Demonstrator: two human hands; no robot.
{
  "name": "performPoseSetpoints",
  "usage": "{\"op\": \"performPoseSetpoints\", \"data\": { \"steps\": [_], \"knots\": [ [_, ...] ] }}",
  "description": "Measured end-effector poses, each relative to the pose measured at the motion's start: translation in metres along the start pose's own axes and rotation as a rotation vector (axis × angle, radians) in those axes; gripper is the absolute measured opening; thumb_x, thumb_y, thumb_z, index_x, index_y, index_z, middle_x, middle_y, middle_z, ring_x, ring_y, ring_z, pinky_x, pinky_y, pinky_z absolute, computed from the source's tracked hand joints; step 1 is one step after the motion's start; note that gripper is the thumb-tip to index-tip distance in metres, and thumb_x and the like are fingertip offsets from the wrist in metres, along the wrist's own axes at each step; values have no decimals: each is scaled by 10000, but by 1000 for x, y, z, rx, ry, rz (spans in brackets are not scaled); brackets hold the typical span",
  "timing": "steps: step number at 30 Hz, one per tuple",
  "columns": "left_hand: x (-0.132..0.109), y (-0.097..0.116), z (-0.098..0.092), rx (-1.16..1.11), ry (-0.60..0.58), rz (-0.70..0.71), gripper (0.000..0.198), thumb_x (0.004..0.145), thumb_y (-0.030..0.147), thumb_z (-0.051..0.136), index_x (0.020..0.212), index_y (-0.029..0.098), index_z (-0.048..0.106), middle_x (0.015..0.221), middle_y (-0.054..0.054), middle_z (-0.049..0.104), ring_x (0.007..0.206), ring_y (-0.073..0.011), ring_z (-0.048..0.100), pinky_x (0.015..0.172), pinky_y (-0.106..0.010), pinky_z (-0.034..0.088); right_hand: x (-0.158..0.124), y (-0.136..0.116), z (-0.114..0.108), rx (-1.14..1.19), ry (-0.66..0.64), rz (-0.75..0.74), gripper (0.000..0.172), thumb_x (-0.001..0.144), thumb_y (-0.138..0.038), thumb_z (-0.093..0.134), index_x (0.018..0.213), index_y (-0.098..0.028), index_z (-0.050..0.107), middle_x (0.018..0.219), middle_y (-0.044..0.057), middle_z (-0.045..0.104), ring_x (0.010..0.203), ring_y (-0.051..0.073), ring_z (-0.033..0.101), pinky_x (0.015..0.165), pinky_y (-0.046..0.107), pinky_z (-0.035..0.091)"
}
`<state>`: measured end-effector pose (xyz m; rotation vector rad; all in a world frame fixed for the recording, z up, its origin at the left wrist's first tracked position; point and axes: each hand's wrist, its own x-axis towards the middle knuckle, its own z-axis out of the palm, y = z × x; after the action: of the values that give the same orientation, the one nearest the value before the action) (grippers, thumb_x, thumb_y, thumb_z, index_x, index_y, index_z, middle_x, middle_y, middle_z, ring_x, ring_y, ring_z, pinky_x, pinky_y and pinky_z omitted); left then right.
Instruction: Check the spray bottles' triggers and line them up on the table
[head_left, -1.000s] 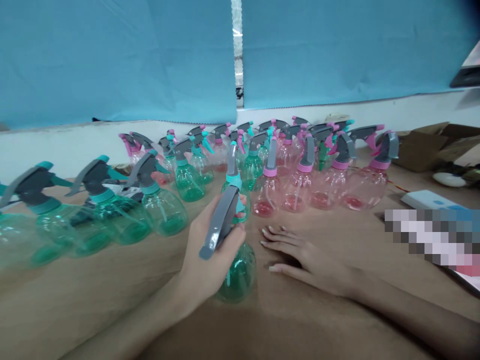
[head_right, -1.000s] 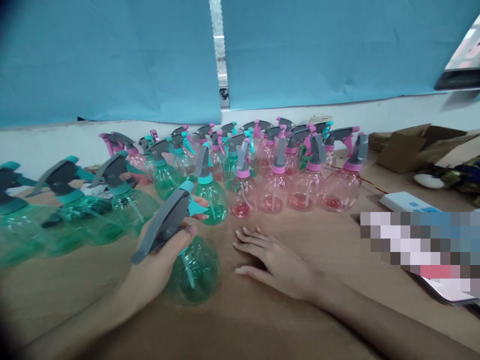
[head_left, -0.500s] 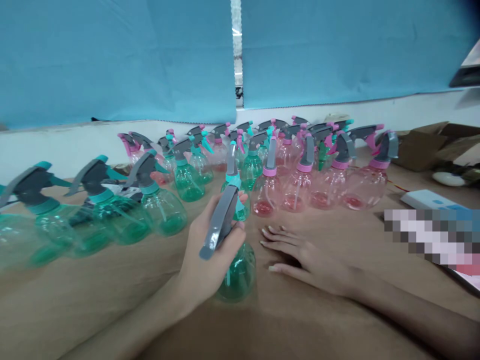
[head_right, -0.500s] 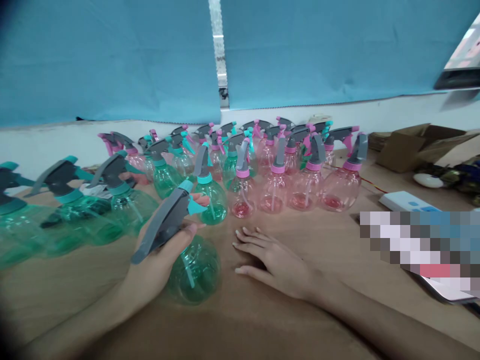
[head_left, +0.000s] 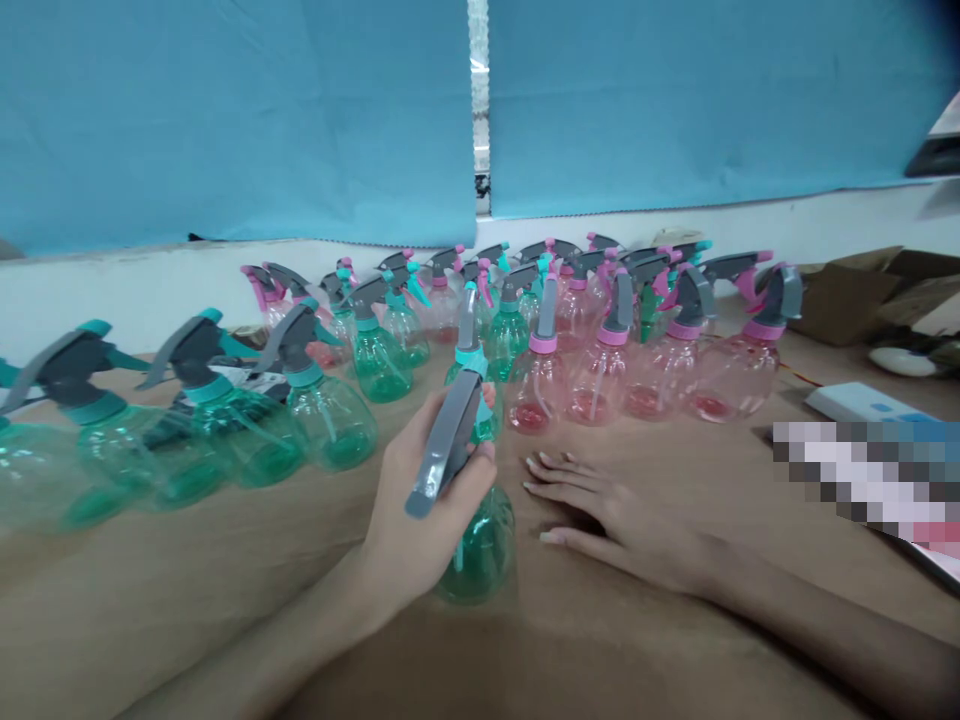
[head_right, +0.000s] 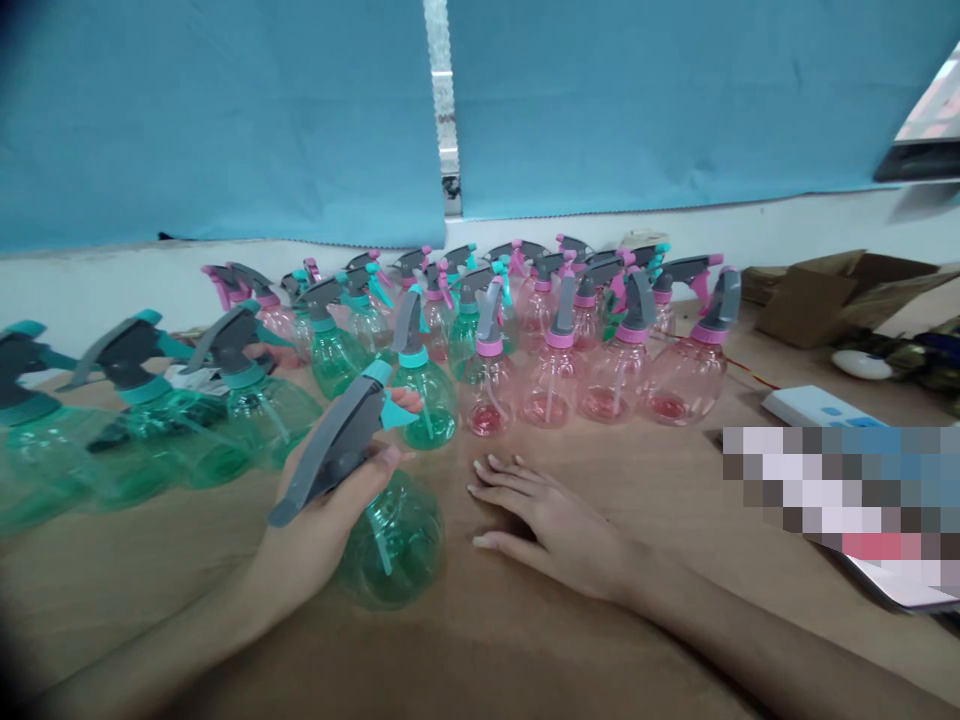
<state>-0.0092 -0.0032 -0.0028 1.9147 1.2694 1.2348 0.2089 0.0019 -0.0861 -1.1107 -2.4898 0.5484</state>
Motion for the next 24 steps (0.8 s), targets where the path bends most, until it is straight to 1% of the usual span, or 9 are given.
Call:
{"op": "performPoseSetpoints", "data": {
  "steps": [5,10,14,18,20,24],
  "knots": [
    [1,0,1,-31,-22,-39,297,806,219,523,1094,280,563,844,8,617,682,-164,584,654,-277,488,-1,0,0,10,11,-11,532,914,-487,456,1391,-264,373,1463,27,350,1365,219,276,1124,465,238],
    [1,0,1,-54,-33,-28,294,814,214,522,1099,280,553,920,4,624,710,-155,590,677,-274,487,-1,0,0,0,-3,-6,537,912,-506,443,1384,-256,390,1468,25,344,1367,217,270,1129,455,233],
    [1,-1,1,-72,-35,-45,314,816,183,517,1105,303,550,876,27,605,680,-142,564,651,-263,464,0,0,0,-8,-16,5,538,916,-509,431,1379,-237,400,1473,26,331,1372,211,258,1133,448,226],
    [1,-1,1,-63,-35,-38,281,825,214,519,1091,290,563,807,26,597,649,-146,556,614,-262,461,-1,1,0,-11,-13,1,543,915,-507,438,1389,-250,380,1473,24,331,1370,208,263,1129,451,235],
    [1,0,0,-55,-32,-19,267,829,233,520,1086,292,561,822,24,601,656,-144,560,615,-255,470,-1,1,1,-2,-2,-8,541,912,-501,449,1391,-261,374,1470,23,338,1367,213,271,1127,458,238],
    [1,2,0,-36,-38,-6,277,831,232,514,1098,300,545,899,13,627,699,-149,576,665,-264,487,-1,1,1,11,14,-12,534,910,-493,459,1387,-266,382,1464,24,352,1363,219,279,1127,462,236]
  ]
}}
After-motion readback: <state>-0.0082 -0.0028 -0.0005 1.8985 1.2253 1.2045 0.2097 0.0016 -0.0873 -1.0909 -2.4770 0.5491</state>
